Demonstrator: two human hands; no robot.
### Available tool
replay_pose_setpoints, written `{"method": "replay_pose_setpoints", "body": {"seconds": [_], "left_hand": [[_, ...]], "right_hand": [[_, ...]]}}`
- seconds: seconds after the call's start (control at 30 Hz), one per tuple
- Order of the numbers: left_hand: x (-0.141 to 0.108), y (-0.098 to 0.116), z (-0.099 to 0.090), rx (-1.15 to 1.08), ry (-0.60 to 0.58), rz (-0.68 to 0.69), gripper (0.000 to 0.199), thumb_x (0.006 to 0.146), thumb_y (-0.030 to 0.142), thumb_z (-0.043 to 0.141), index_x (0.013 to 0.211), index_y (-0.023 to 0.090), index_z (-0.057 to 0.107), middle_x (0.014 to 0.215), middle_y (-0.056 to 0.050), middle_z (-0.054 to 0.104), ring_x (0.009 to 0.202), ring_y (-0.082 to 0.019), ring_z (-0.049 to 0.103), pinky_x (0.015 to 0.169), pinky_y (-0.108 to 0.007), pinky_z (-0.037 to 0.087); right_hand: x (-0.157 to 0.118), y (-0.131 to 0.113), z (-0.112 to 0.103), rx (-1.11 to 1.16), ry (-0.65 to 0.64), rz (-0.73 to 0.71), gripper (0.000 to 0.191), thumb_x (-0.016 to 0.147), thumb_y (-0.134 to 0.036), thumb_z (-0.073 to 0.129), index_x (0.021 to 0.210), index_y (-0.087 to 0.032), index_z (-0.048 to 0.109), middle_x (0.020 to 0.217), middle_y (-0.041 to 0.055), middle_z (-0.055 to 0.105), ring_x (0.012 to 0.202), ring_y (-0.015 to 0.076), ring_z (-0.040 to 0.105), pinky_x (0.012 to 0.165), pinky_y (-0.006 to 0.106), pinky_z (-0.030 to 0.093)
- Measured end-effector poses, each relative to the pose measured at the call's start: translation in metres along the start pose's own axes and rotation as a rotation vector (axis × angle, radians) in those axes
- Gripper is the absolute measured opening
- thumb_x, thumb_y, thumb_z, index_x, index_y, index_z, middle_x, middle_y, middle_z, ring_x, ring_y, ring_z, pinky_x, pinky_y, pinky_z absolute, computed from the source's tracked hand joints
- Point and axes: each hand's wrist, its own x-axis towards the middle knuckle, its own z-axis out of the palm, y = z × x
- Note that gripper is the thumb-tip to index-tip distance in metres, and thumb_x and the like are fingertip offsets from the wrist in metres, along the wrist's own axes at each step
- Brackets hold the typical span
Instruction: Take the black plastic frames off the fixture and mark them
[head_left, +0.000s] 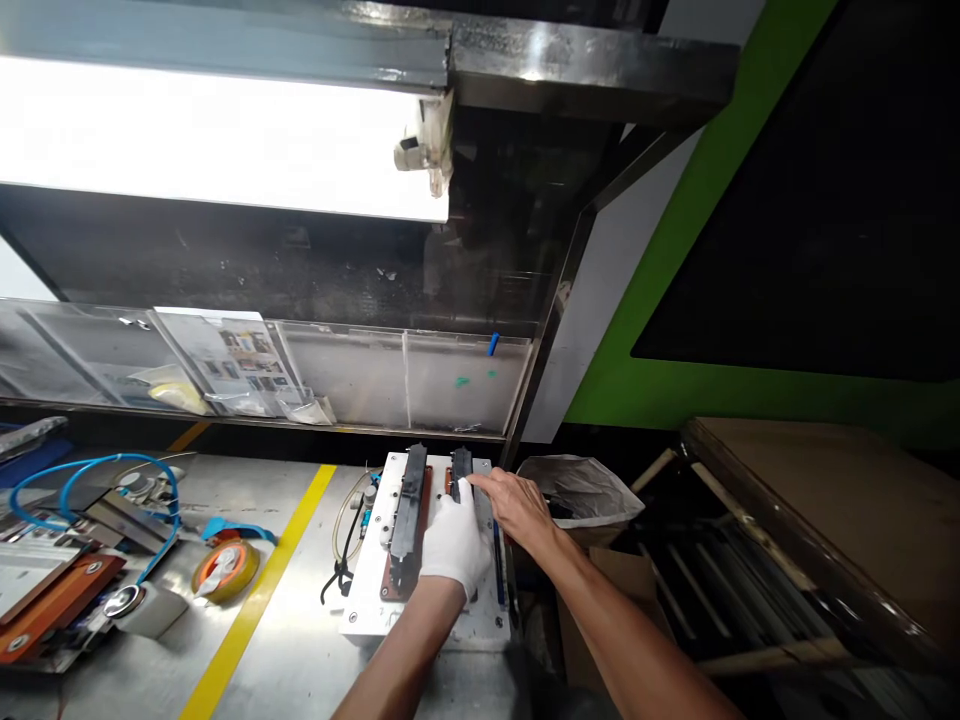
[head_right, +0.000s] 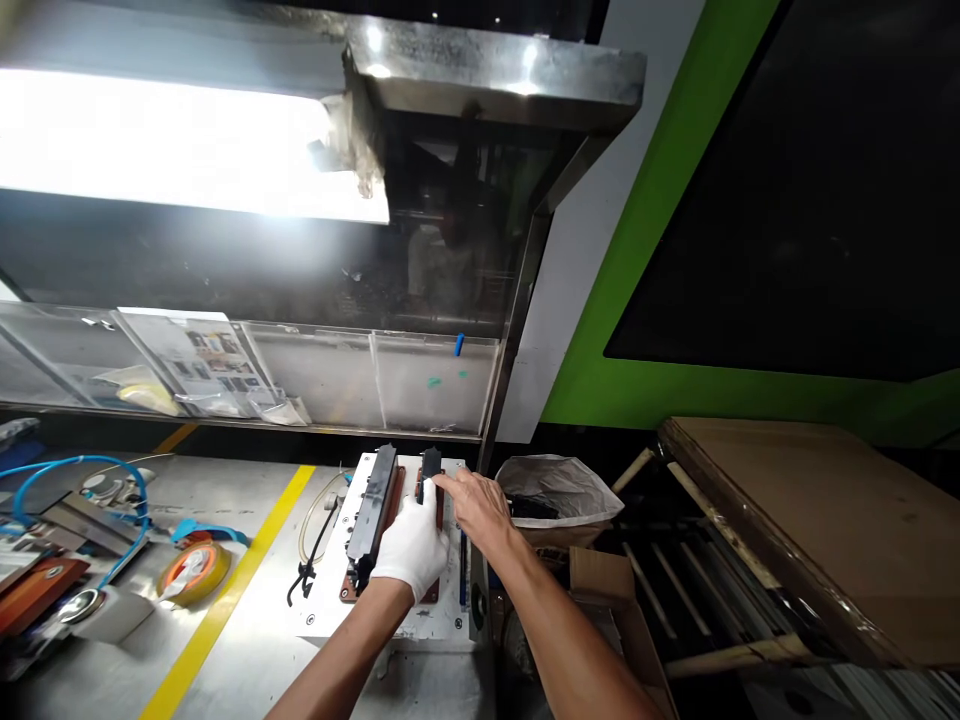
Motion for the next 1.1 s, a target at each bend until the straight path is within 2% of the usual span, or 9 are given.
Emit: {"method": "replay_pose_setpoints", "body": {"seconds": [0.23,0.4,0.5,0.63,0.77,0.87,0.97,1.03,1.1], "left_hand": [[0.003,0.000,-0.002,0.016,-0.021,-0.020,0.077,0.079,0.020,0.047,0.153,0.015,0.026,0.130,-0.026,0.053,0.099,-0.038,0.070,0.078,-0.051,0.057],[0.009,-0.001,-0.003,0.042,-0.022,-0.021,0.076,0.079,0.020,0.047,0.152,0.016,0.026,0.122,-0.022,0.058,0.096,-0.034,0.072,0.078,-0.044,0.055],[0.015,-0.003,-0.001,0.046,-0.009,-0.040,0.078,0.080,0.021,0.047,0.155,0.019,0.023,0.122,-0.022,0.060,0.095,-0.032,0.072,0.077,-0.043,0.054],[0.016,-0.002,-0.004,0.037,0.054,-0.025,0.079,0.080,0.022,0.046,0.156,0.027,0.023,0.116,-0.018,0.064,0.088,-0.030,0.073,0.070,-0.038,0.052],[-0.002,0.000,-0.009,0.069,0.077,0.016,0.068,0.086,0.024,0.042,0.153,0.025,0.032,0.100,-0.016,0.069,0.084,-0.031,0.073,0.071,-0.041,0.054],[-0.030,-0.008,-0.003,0.054,0.106,0.066,0.059,0.093,0.031,0.038,0.151,0.023,0.038,0.125,-0.021,0.066,0.094,-0.033,0.074,0.075,-0.044,0.058],[-0.059,-0.021,0.006,0.057,0.108,0.131,0.053,0.097,0.030,0.033,0.149,0.019,0.042,0.156,-0.021,0.044,0.111,-0.031,0.070,0.084,-0.044,0.060],[-0.071,-0.029,0.009,0.092,0.095,0.167,0.054,0.096,0.017,0.031,0.149,0.018,0.043,0.159,-0.018,0.041,0.120,-0.028,0.066,0.090,-0.040,0.059],[-0.075,-0.034,0.009,0.137,0.084,0.184,0.058,0.093,0.008,0.030,0.149,0.020,0.043,0.157,-0.017,0.044,0.118,-0.026,0.068,0.087,-0.037,0.060]], "right_hand": [[0.002,-0.004,-0.002,0.049,-0.036,0.047,0.051,0.095,-0.016,0.035,0.133,-0.041,0.059,0.103,0.0020,0.067,0.090,0.0187,0.064,0.070,0.029,0.039],[0.005,-0.010,-0.002,0.067,0.011,0.074,0.048,0.097,-0.018,0.036,0.130,-0.041,0.061,0.103,0.0023,0.067,0.089,0.0191,0.064,0.070,0.029,0.040],[0.005,-0.013,-0.001,0.079,0.072,0.143,0.047,0.099,-0.017,0.036,0.132,-0.040,0.060,0.102,0.0026,0.067,0.089,0.0183,0.064,0.071,0.028,0.041],[-0.013,-0.011,0.009,0.179,0.238,0.302,0.048,0.102,-0.019,0.033,0.141,-0.037,0.053,0.105,0.0031,0.066,0.095,0.0183,0.065,0.074,0.027,0.043],[-0.046,-0.001,0.021,0.359,0.303,0.415,0.047,0.103,-0.021,0.034,0.147,-0.029,0.049,0.115,0.0074,0.066,0.102,0.0199,0.065,0.079,0.026,0.047],[-0.071,0.000,0.026,0.450,0.282,0.317,0.047,0.101,-0.019,0.037,0.145,-0.026,0.053,0.113,0.0078,0.067,0.101,0.0195,0.065,0.084,0.026,0.047],[-0.087,-0.010,0.023,0.450,0.221,0.184,0.046,0.100,-0.018,0.038,0.139,-0.029,0.060,0.103,0.0052,0.067,0.092,0.0177,0.065,0.080,0.024,0.046],[-0.091,-0.020,0.017,0.394,0.182,0.137,0.046,0.100,-0.018,0.038,0.137,-0.031,0.062,0.099,0.0046,0.066,0.090,0.0175,0.064,0.078,0.024,0.045],[-0.091,-0.029,0.012,0.333,0.146,0.107,0.047,0.100,-0.017,0.036,0.136,-0.032,0.062,0.100,0.0047,0.067,0.092,0.0178,0.064,0.077,0.025,0.044]]}}
